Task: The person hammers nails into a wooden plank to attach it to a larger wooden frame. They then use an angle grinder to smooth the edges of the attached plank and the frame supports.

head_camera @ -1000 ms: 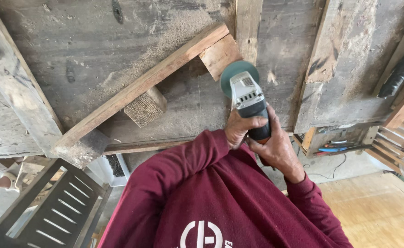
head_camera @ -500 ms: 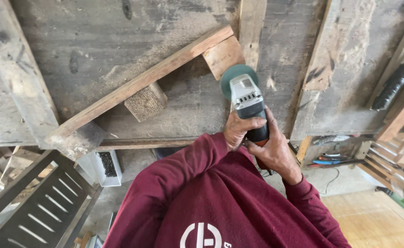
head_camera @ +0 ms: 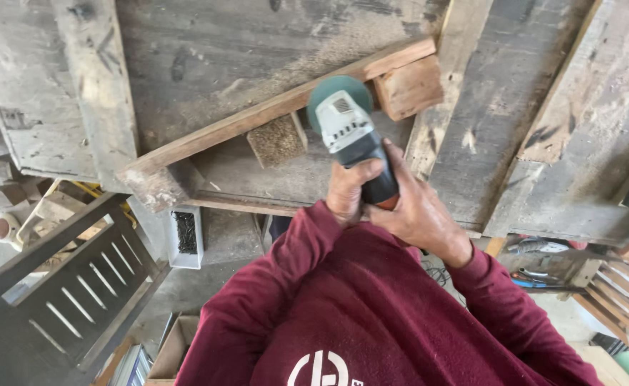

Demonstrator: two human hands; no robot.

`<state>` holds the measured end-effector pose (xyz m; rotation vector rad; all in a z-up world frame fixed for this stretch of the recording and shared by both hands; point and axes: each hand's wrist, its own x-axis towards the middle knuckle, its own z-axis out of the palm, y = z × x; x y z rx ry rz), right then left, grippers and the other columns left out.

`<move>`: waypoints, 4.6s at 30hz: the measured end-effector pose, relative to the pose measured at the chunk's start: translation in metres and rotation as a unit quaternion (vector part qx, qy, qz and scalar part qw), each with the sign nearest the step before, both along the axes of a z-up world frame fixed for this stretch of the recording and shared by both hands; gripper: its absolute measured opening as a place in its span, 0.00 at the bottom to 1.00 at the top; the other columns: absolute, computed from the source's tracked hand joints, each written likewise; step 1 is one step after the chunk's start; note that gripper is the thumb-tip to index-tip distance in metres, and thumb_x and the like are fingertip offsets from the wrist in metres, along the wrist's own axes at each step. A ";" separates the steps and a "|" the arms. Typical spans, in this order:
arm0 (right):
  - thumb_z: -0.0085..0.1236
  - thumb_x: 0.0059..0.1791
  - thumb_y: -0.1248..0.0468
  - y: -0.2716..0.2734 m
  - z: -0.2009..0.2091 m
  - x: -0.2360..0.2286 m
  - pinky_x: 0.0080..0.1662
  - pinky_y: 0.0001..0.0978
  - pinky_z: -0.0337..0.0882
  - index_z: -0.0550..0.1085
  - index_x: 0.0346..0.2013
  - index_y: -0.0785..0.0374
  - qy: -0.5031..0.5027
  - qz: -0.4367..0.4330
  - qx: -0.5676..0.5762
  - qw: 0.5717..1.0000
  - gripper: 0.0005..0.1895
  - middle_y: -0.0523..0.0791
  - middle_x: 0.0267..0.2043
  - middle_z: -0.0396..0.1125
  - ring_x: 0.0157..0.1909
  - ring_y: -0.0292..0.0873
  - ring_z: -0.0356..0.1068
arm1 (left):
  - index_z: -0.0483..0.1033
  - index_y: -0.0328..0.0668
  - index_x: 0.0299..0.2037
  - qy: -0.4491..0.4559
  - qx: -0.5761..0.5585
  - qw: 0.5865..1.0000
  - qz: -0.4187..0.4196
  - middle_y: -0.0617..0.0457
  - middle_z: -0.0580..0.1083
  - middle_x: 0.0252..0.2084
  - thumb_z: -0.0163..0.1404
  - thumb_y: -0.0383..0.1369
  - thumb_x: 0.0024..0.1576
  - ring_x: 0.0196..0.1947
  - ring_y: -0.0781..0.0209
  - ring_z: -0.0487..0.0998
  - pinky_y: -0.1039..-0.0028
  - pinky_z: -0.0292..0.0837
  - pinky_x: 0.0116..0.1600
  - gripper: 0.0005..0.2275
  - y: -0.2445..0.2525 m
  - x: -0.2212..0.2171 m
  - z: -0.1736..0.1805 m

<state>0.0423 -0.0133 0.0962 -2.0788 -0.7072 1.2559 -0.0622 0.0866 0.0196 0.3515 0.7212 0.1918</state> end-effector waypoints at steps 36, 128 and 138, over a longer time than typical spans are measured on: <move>0.69 0.39 0.58 0.021 -0.002 0.003 0.56 0.48 0.72 0.48 0.75 0.64 -0.054 0.052 -0.010 0.997 0.56 0.68 0.62 0.63 0.59 0.66 0.69 | 0.69 0.37 0.56 -0.014 -0.028 0.998 0.046 0.47 0.73 0.48 0.66 0.37 0.48 0.49 0.54 0.77 0.62 0.76 0.57 0.28 0.011 0.000 -0.003; 0.69 0.42 0.59 0.092 0.020 -0.089 0.56 0.48 0.72 0.46 0.76 0.66 -0.085 0.045 -0.011 0.995 0.56 0.66 0.59 0.66 0.61 0.64 0.70 | 0.71 0.35 0.54 -0.043 -0.052 0.998 0.004 0.47 0.74 0.46 0.61 0.35 0.53 0.45 0.57 0.77 0.66 0.75 0.53 0.22 0.080 -0.081 0.003; 0.70 0.39 0.58 0.166 0.025 -0.160 0.53 0.52 0.71 0.47 0.75 0.61 -0.038 0.150 -0.006 0.988 0.57 0.68 0.61 0.64 0.58 0.69 0.68 | 0.68 0.34 0.57 -0.033 -0.058 0.991 0.119 0.44 0.74 0.51 0.61 0.36 0.53 0.50 0.54 0.76 0.64 0.74 0.57 0.25 0.136 -0.182 0.026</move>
